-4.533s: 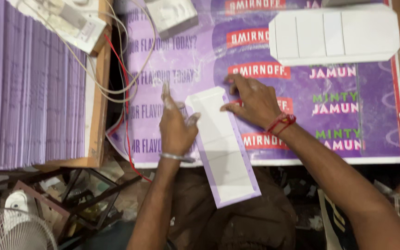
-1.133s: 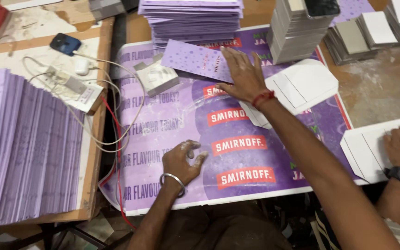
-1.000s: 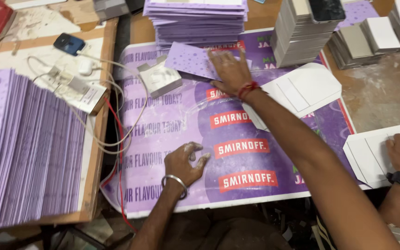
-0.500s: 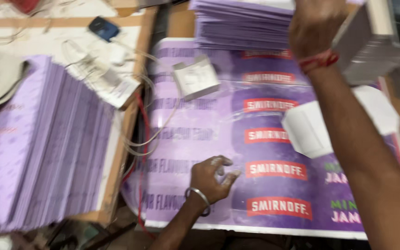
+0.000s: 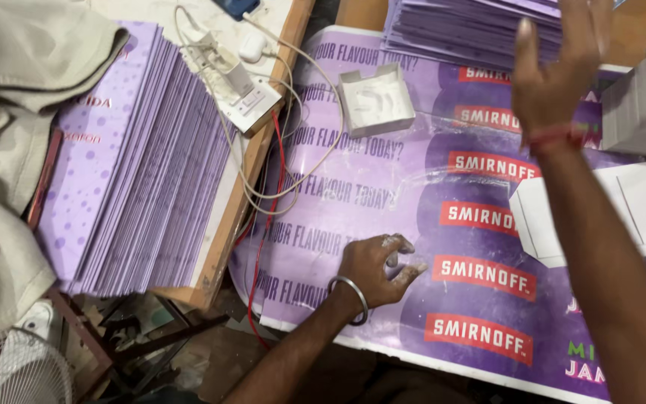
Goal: The person folds flat purple and white paper sheets into small rectangular boxes by hand. They repeatedly fold along pre-scored lines, tuck flaps, and stack the finished boxes on the table.
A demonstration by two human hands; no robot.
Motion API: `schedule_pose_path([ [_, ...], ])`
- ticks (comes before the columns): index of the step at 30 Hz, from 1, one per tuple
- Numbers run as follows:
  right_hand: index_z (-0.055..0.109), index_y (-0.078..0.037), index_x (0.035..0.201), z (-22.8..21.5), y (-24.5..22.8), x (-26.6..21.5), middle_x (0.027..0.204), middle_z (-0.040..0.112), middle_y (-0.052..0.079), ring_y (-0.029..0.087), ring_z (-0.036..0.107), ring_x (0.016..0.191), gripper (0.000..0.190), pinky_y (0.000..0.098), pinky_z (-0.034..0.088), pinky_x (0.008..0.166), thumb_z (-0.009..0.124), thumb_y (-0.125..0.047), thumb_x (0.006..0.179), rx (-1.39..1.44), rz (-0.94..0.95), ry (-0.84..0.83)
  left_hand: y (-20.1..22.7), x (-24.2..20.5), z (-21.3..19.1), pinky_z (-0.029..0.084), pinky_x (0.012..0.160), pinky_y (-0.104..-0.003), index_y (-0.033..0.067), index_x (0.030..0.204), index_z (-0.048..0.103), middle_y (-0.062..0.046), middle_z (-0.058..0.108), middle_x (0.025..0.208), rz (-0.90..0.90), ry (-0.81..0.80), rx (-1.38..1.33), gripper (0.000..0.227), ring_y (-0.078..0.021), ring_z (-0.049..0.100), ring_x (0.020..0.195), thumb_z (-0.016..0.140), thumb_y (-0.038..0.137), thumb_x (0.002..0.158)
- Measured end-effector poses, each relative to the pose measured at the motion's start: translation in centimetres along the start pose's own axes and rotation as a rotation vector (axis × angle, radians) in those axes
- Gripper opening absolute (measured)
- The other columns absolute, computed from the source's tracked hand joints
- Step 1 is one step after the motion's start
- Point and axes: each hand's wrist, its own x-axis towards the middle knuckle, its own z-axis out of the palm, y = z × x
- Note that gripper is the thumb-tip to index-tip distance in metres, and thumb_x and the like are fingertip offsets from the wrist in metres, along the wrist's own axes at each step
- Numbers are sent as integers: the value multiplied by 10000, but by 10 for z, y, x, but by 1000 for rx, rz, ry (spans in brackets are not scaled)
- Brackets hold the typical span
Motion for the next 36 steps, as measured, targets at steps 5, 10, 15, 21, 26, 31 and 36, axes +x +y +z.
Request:
schedule_pose_path([
  [5, 691, -33, 1322, -21, -77, -89, 1530, 542, 206, 362, 496, 1477, 265, 499, 399, 1266, 718, -106, 1069, 1, -79, -23, 3, -3, 3, 552, 599, -380, 133, 1003, 746, -52, 683, 702, 9, 30, 28, 383, -237, 694, 630, 771, 466, 817],
  [10, 707, -40, 1247, -43, -132, -159, 1446, 591, 184, 318, 549, 1395, 188, 441, 460, 1189, 719, -116, 1075, 112, 104, -52, 5, -7, 5, 565, 648, -379, 144, 993, 748, -46, 718, 756, -26, 47, 41, 401, -235, 714, 683, 761, 502, 813],
  [15, 712, -37, 1229, -68, -156, -203, 1380, 608, 152, 254, 597, 1253, 170, 357, 514, 1059, 734, -118, 1082, 128, 173, 2, 5, -7, 10, 572, 673, -384, 143, 1015, 743, -54, 738, 818, -1, 62, 85, 421, -236, 730, 730, 751, 517, 822],
  [21, 707, -39, 1127, -108, -147, -246, 1284, 654, 132, 215, 621, 1087, 108, 318, 539, 870, 702, -53, 1020, -35, 271, 90, 1, -9, 21, 583, 670, -339, 135, 993, 747, -28, 778, 947, 47, 114, 50, 334, -196, 724, 696, 790, 405, 802],
  [26, 717, -63, 1058, -134, -123, -272, 1240, 711, 169, 219, 712, 960, 149, 310, 624, 831, 691, 57, 974, 5, 311, 132, -4, -9, 17, 557, 632, -344, 137, 972, 768, -30, 740, 818, 108, 97, 158, 270, -183, 690, 660, 825, 328, 790],
  [31, 740, -82, 1142, -156, -114, -269, 1243, 752, 150, 271, 746, 1179, 202, 364, 627, 957, 657, 40, 1004, -129, 338, 131, 8, -10, 15, 529, 602, -360, 121, 949, 765, -25, 710, 772, 139, 117, 189, 265, -194, 669, 640, 838, 314, 783],
  [36, 698, -65, 1335, -152, -69, -235, 1502, 508, 198, 341, 339, 1467, 646, 664, 204, 1158, 649, -570, 936, -543, 355, -208, 12, -10, 11, 516, 590, -371, 123, 952, 765, -42, 682, 722, 84, 91, 203, 268, -223, 654, 622, 845, 314, 782],
])
